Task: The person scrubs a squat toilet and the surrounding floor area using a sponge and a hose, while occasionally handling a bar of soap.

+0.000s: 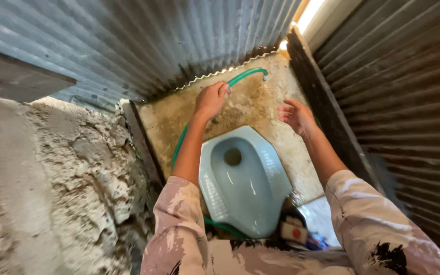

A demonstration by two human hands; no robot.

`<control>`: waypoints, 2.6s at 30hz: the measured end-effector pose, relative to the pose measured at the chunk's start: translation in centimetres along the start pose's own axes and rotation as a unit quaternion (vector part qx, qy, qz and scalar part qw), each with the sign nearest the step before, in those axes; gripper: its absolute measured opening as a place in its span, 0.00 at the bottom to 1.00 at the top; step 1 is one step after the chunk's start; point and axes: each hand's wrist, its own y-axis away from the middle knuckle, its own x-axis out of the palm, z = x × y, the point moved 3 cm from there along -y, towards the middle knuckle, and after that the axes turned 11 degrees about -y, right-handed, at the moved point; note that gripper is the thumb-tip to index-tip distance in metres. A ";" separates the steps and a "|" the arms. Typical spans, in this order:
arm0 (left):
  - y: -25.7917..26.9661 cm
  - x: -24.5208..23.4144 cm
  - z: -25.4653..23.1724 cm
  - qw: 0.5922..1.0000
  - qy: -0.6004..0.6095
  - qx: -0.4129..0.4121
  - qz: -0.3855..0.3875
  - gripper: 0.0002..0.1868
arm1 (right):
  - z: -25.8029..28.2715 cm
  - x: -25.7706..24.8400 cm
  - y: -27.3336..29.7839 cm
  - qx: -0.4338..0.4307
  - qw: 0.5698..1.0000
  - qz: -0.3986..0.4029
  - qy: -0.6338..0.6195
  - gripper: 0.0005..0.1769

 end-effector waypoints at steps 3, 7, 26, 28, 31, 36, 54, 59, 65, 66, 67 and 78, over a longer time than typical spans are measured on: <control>0.2 2.9 4.6 0.998 -0.036 0.030 -0.031 0.15 | -2.8 -1.9 -3.1 -0.033 0.999 -0.017 0.010 0.24; 2.0 5.3 9.7 0.991 -0.054 0.104 -0.063 0.12 | -6.0 -0.9 -5.6 -0.047 0.997 -0.011 0.054 0.23; 29.2 13.6 16.8 0.957 -0.186 -0.108 -0.196 0.36 | -34.5 18.4 0.7 -0.366 0.681 0.335 0.539 0.25; 33.8 14.7 18.9 0.935 -0.218 -0.205 -0.192 0.32 | -39.5 21.0 6.6 -0.360 0.623 0.402 0.565 0.25; 42.4 15.5 23.2 0.934 -0.151 -0.305 -0.105 0.22 | -45.7 23.8 14.2 -0.303 0.581 0.498 0.568 0.23; 54.6 17.8 29.4 0.878 -0.128 -0.460 -0.040 0.13 | -54.4 23.4 20.3 -0.223 0.509 0.608 0.566 0.18; 66.6 28.3 32.0 0.850 -0.158 -0.496 -0.086 0.25 | -67.0 18.3 19.2 -0.204 0.335 0.608 0.690 0.19; 64.9 22.5 28.6 0.851 -0.184 -0.475 -0.127 0.14 | -63.2 19.6 18.3 -0.286 0.395 0.660 0.572 0.19; 54.2 13.2 23.5 0.894 -0.258 -0.322 -0.173 0.04 | -52.7 20.2 12.2 -0.165 0.496 0.643 0.559 0.22; 51.5 11.8 22.6 0.906 -0.266 -0.265 -0.194 0.04 | -50.5 20.4 10.9 -0.116 0.498 0.611 0.604 0.23; 48.5 10.6 21.5 0.916 -0.270 -0.202 -0.216 0.04 | -47.8 20.8 9.9 -0.119 0.504 0.588 0.622 0.22; 19.3 6.7 11.4 0.947 -0.108 0.166 -0.253 0.20 | -18.5 18.8 6.9 -0.345 0.563 0.216 0.720 0.17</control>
